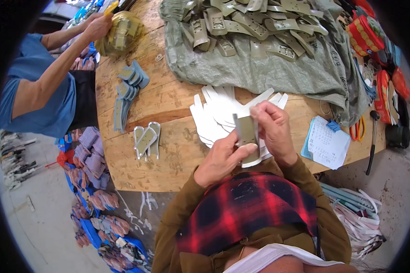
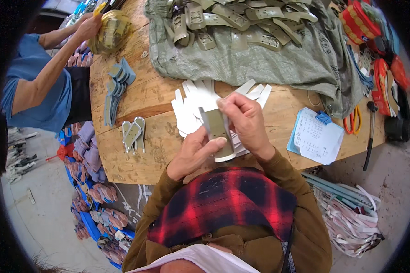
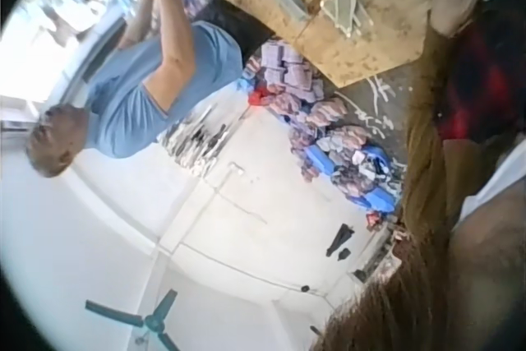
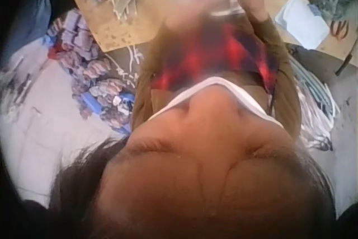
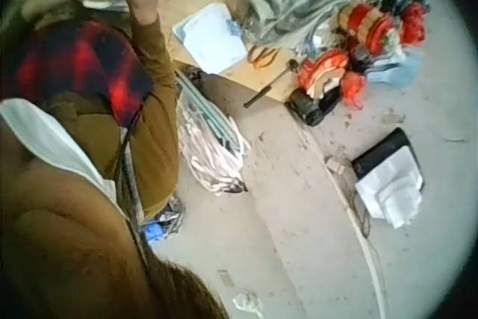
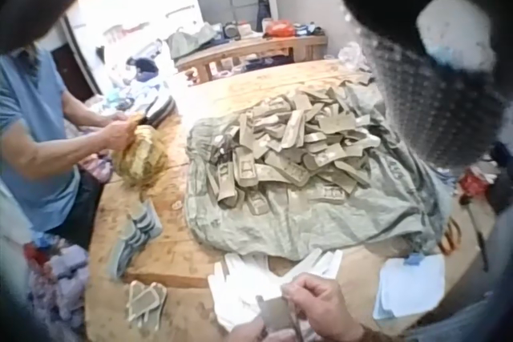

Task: The person assembles sandals by inserting a beige sole piece into a blue upper part. They repeatedly pick up a sole, align it with the upper, and press it into place, then place the assembled unit on a growing stack on the table.

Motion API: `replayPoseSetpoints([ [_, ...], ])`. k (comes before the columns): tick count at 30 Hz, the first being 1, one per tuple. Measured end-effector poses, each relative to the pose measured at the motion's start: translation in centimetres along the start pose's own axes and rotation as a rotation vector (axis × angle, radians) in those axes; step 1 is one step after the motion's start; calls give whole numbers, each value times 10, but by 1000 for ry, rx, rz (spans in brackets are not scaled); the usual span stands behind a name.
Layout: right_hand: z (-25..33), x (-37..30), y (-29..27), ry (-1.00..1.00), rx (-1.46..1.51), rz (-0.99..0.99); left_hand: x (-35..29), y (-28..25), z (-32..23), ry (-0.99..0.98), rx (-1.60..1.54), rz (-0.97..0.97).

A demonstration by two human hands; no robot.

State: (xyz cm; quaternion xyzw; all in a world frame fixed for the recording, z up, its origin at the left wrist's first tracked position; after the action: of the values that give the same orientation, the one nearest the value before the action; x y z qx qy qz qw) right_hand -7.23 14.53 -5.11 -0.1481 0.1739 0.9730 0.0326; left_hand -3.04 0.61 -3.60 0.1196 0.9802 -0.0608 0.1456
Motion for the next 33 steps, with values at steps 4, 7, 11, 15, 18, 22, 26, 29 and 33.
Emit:
replayPoseSetpoints([
  [4,-1,-7,6,-128,-128,-59,18,-16,-4,255,81,-351],
  [7,-9,-14,12,-341,-256,-62,23,-8,1,259,-228,-456],
  [11,-12,-15,18,-373,-519,210,28,-14,6,266,-501,-605],
  [15,14,12,2,-151,-623,463,21,-17,12,23,-474,-358],
  [18,21,14,-4,-22,-825,654,17,-23,1,12,-248,-139],
  [22,10,2,-7,233,-482,668,12,-21,0,-74,-347,118],
  [26,11,-3,0,277,-146,613,9,-19,13,-122,-507,-55],
  [29,8,2,-5,244,-76,570,5,-16,16,-127,-564,-187],
  [33,10,6,-7,169,-223,548,6,-13,10,-68,-569,-251],
])
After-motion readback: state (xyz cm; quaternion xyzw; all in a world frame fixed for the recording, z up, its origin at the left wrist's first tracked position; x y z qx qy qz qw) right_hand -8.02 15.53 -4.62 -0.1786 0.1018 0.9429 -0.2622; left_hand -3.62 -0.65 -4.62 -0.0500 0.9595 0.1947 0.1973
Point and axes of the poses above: each hand's wrist, its own x-axis towards the middle knuckle, its own y-axis out of the palm, z = x × y, the point moved 5 cm from there along x, towards the middle knuckle, and after that the axes turned 9 degrees about -z, right-handed, at the moved point
